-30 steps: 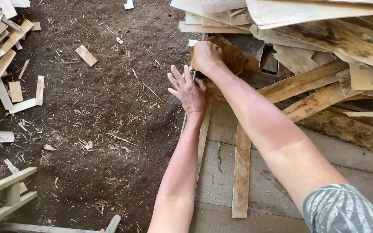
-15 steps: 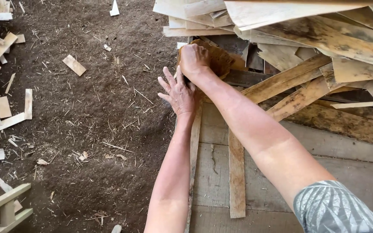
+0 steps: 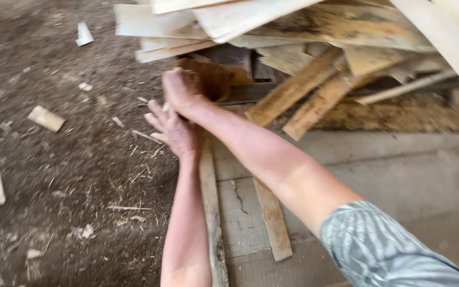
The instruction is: Cutting thin wood strips from a roll and fitting them into gaps in a wooden frame using a utility knife
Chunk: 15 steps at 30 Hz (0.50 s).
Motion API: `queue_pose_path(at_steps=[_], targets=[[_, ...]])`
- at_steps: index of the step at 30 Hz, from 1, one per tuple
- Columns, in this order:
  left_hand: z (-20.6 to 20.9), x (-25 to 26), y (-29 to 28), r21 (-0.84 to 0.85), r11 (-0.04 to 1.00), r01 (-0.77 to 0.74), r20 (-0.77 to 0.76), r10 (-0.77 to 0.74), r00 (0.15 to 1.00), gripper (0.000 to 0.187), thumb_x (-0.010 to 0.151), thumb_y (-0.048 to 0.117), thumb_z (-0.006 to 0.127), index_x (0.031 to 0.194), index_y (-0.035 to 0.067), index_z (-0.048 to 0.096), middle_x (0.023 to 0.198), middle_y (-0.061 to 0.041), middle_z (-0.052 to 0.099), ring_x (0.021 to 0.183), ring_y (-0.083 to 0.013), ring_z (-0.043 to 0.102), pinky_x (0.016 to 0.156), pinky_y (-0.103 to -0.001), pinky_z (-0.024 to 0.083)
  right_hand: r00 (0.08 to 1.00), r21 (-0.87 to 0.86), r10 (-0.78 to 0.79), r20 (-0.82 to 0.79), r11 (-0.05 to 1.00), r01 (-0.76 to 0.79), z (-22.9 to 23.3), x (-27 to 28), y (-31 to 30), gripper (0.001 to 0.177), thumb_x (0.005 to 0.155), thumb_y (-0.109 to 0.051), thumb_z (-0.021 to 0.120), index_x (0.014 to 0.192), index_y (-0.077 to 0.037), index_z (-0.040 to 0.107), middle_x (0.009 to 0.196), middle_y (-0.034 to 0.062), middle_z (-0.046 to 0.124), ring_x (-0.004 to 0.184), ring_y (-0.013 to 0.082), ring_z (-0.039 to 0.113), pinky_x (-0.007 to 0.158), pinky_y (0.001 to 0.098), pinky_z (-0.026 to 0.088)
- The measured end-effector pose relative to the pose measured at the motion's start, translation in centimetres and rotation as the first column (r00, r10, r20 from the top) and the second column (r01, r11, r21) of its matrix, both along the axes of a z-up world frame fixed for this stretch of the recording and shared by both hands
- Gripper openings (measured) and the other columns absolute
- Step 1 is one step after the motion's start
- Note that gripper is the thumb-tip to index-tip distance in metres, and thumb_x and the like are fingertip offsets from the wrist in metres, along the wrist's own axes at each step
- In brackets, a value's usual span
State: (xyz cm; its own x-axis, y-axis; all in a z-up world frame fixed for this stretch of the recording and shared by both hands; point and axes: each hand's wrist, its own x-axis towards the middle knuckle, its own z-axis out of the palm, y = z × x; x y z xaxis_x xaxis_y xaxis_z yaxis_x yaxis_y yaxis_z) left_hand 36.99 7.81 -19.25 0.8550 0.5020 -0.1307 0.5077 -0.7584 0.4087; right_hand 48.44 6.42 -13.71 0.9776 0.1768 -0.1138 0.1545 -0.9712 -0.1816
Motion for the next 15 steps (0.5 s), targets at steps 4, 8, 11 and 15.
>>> queue_pose_path(at_steps=[4, 8, 11, 15], targets=[[-0.5, -0.1, 0.6, -0.006, 1.0, 0.0, 0.065, 0.001, 0.998, 0.055, 0.103, 0.024, 0.063, 0.155, 0.021, 0.046, 0.171, -0.01, 0.012, 0.154, -0.0389, 0.009, 0.113, -0.074, 0.034, 0.998, 0.211, 0.007, 0.058, 0.977, -0.019, -2.2, 0.3, -1.1, 0.018, 0.079, -0.011, 0.064, 0.087, -0.005, 0.079, 0.087, 0.0181, 0.077, 0.087, 0.0418, 0.077, 0.077, 0.0494, 0.063], [1.0, -0.3, 0.5, 0.087, 0.996, 0.005, 0.091, -0.013, 0.996, 0.072, 0.099, 0.027, 0.075, 0.162, 0.025, 0.04, 0.168, -0.011, 0.015, 0.151, -0.0405, 0.015, 0.107, -0.076, 0.038, 0.998, 0.439, -0.066, 0.014, 0.897, 0.053, 0.6, -1.5, -2.3, 0.023, 0.083, -0.018, 0.059, 0.089, -0.003, 0.075, 0.093, 0.0218, 0.075, 0.091, 0.0442, 0.075, 0.081, 0.0514, 0.061], [3.3, -0.6, -0.2, -0.026, 1.0, 0.018, 0.16, -0.013, 0.987, 0.078, 0.096, 0.016, 0.076, 0.165, 0.017, 0.04, 0.168, -0.016, 0.01, 0.15, -0.0495, 0.015, 0.107, -0.083, 0.033, 0.992, 0.58, -0.122, 0.011, 0.809, 0.094, 4.3, -3.5, -6.4, 0.028, 0.087, -0.024, 0.056, 0.091, -0.002, 0.072, 0.098, 0.0245, 0.074, 0.094, 0.046, 0.074, 0.085, 0.0529, 0.06], [-0.5, 0.0, 1.5, -0.088, 0.996, 0.001, 0.139, 0.011, 0.99, 0.086, 0.105, 0.016, 0.075, 0.168, 0.018, 0.015, 0.169, -0.02, 0.006, 0.151, -0.0525, 0.007, 0.117, -0.078, 0.027, 0.954, 0.688, -0.183, -0.237, 0.662, 0.298, 11.6, -13.8, -16.5, 0.02, 0.103, -0.017, 0.054, 0.09, -0.007, 0.065, 0.07, 0.0025, 0.062, 0.048, 0.0091, 0.046, 0.041, 0.0244, 0.039]])
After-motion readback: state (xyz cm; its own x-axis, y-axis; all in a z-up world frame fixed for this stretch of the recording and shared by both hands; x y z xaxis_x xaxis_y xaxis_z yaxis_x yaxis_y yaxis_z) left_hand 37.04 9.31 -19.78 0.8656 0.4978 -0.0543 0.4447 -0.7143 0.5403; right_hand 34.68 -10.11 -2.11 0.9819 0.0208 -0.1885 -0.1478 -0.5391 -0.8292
